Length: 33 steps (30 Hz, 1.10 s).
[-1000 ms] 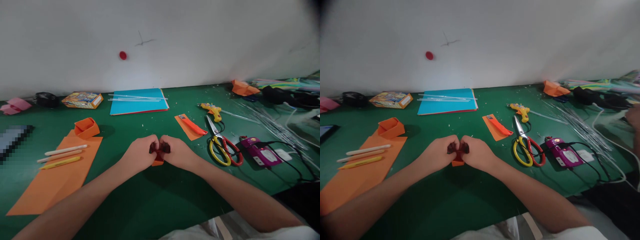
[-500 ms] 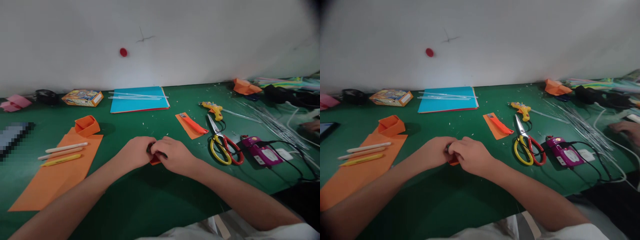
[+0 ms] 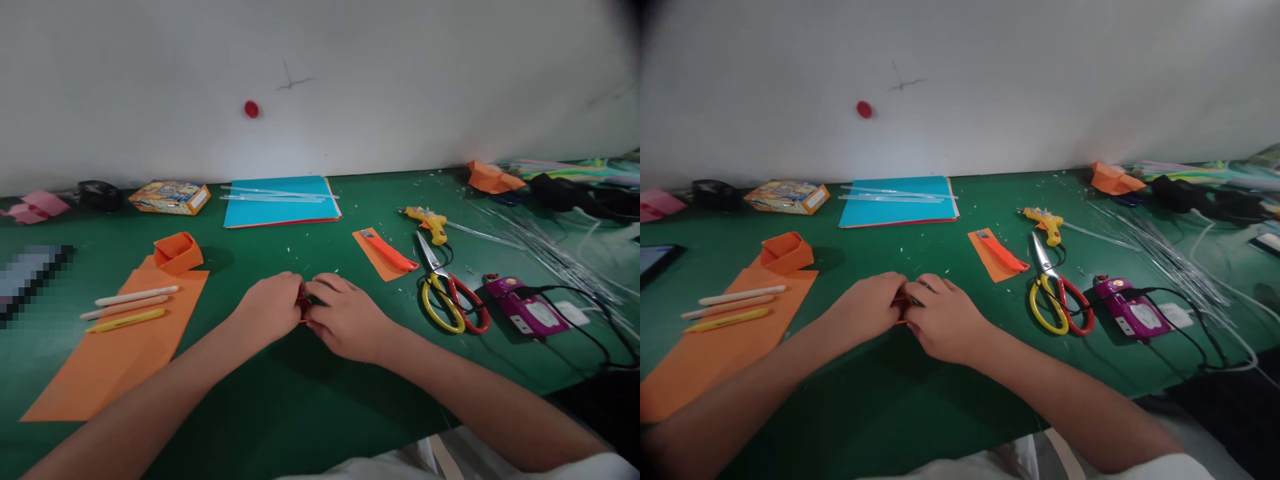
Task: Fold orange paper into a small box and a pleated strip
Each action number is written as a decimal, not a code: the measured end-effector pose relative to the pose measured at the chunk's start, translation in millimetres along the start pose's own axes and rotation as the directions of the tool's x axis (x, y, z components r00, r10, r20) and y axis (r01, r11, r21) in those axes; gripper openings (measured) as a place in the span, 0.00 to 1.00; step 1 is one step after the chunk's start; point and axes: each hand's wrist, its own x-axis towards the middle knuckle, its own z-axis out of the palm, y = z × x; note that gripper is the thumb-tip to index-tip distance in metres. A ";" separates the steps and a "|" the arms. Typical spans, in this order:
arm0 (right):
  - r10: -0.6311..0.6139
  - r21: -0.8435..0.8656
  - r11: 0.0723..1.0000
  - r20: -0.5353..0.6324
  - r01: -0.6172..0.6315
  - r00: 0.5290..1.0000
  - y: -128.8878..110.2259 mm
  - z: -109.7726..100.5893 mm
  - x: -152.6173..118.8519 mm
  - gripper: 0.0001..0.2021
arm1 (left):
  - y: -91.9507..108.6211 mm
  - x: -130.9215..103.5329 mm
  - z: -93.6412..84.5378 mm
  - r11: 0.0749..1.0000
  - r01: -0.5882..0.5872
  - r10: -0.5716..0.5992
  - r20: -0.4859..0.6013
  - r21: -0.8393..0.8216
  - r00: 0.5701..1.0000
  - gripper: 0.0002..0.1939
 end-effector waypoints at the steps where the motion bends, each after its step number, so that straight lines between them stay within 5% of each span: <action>1: 0.001 -0.032 0.999 -0.003 -0.001 1.000 0.5 1.2 -0.4 0.10 | -0.5 -1.0 -0.8 1.000 -0.004 0.004 -0.001 -0.012 1.000 0.03; 7: 0.006 -0.147 0.989 0.034 -0.001 0.999 -0.2 -3.5 -3.5 0.10 | -20.2 -6.3 -14.8 0.948 -0.125 0.160 0.101 -0.291 0.982 0.13; 10: -0.003 -0.179 0.984 0.054 0.013 0.999 -2.5 -6.9 -3.9 0.11 | -36.0 -9.3 -22.8 0.873 -0.147 0.266 0.202 -0.465 0.943 0.27; 14: -0.026 -0.223 0.974 0.042 0.035 0.999 -1.4 -6.0 -4.6 0.12 | -47.5 -13.1 -23.4 0.873 -0.124 0.264 0.244 -0.471 0.933 0.42; 21: -0.070 -0.254 0.965 -0.016 0.064 0.997 5.3 -1.5 -7.5 0.13 | -50.9 -8.1 -11.7 0.866 -0.204 0.290 0.127 -0.457 0.948 0.38; 26: -0.060 -0.262 0.964 -0.048 0.046 0.997 7.6 0.4 -9.4 0.13 | -49.7 -4.9 -11.8 0.877 -0.300 0.381 0.160 -0.376 0.911 0.22; 33: -0.020 -0.204 0.979 -0.028 0.014 0.999 10.6 -3.5 -10.8 0.16 | -50.8 -4.2 -8.5 0.870 -0.244 0.336 0.152 -0.430 0.930 0.21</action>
